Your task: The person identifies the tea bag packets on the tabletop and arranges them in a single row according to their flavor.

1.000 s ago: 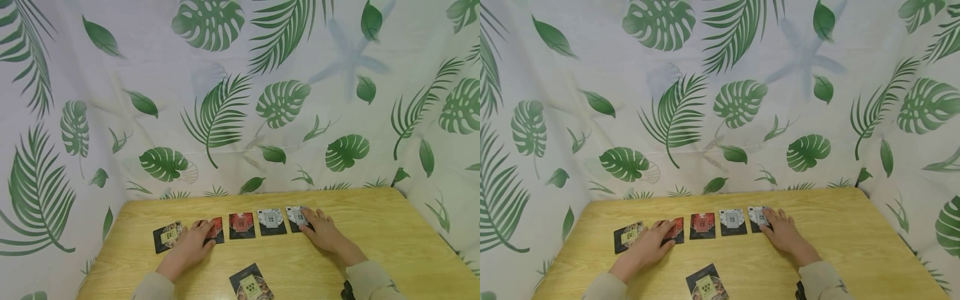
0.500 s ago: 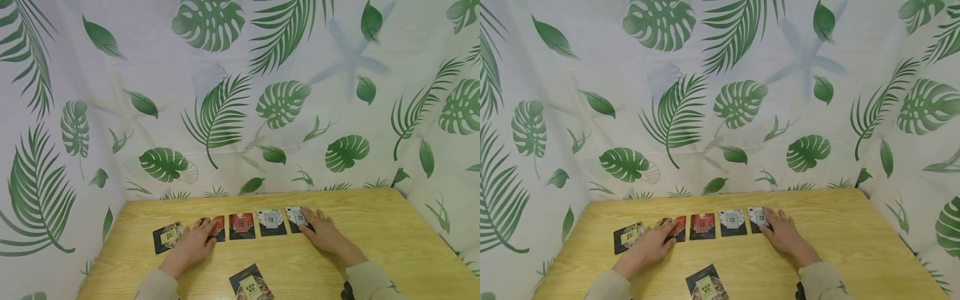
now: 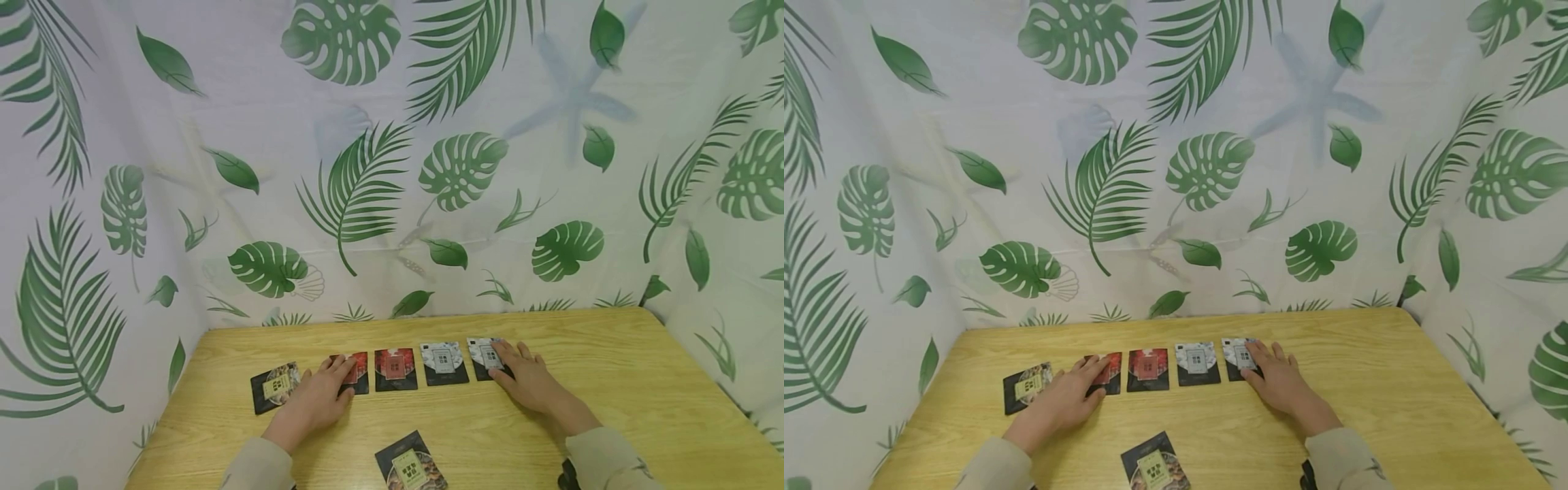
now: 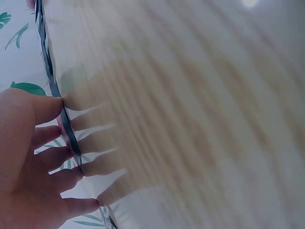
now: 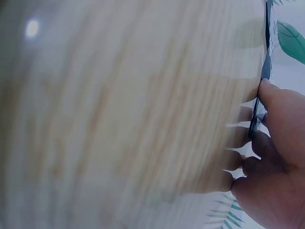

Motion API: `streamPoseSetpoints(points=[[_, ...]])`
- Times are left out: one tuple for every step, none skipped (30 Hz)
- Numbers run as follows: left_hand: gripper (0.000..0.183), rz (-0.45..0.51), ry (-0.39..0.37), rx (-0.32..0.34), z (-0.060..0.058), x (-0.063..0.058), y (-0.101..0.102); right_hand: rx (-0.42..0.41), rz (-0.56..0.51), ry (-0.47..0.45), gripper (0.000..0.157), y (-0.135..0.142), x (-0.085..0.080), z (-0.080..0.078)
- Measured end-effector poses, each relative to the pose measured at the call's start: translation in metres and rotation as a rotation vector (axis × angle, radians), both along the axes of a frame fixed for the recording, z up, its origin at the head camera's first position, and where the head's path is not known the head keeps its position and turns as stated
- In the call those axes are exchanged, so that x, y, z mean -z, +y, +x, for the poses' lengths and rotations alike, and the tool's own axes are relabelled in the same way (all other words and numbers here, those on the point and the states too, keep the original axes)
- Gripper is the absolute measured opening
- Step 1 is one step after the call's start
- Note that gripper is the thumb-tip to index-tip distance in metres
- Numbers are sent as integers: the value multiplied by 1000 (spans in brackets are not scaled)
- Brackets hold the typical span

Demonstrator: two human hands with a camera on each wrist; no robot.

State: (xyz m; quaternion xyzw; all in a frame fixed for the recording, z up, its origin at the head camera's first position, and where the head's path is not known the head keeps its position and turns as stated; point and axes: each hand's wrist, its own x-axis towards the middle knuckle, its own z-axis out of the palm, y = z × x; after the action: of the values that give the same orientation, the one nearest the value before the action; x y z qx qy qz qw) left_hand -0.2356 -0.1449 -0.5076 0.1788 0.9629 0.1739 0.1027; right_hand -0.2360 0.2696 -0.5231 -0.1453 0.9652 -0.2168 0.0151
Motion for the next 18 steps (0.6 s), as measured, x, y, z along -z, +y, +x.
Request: streamPoseSetpoints(points=[[62,1,-1,-1,0,0,0,0,0,1,65,0,0,0],[62,0,-2,-1,0,0,0,0,0,1,65,0,1,0],[62,-1,-3,-2,0,0,0,0,2,5,65,1,1,0],[62,-2,-4,-2,0,0,0,0,2,6,65,1,1,-1],[62,-2,-4,-1,0,0,0,0,3,8,65,1,2,-1],[62,-3,-5,-1,0,0,0,0,2,7,64,1,2,-1],[62,-3,-7,-1,0,0,0,0,3,6,64,1,2,-1],[62,-2,-8,1,0,1,0,-1,5,7,64,1,3,-1],[62,-1,-8,3,0,1,-1,-2,7,11,64,2,3,-2],[62,0,-8,4,-1,1,-1,-1,8,12,64,2,4,-2],[62,1,-7,4,-1,2,-2,-2,8,12,64,2,4,-2],[62,1,-5,5,-1,2,-2,-1,7,12,64,2,4,-2],[62,1,-1,7,-1,2,-3,-1,8,14,64,2,4,-2],[62,1,4,9,-2,3,-3,0,6,15,64,2,4,-2],[61,2,9,10,-2,3,-4,0,6,15,64,2,3,-2],[61,4,11,10,-2,3,-4,1,4,14,64,1,3,-2],[61,8,14,11,-1,3,-5,0,3,12,64,1,3,-1],[61,11,16,12,-1,3,-5,0,5,13,64,1,3,-1]])
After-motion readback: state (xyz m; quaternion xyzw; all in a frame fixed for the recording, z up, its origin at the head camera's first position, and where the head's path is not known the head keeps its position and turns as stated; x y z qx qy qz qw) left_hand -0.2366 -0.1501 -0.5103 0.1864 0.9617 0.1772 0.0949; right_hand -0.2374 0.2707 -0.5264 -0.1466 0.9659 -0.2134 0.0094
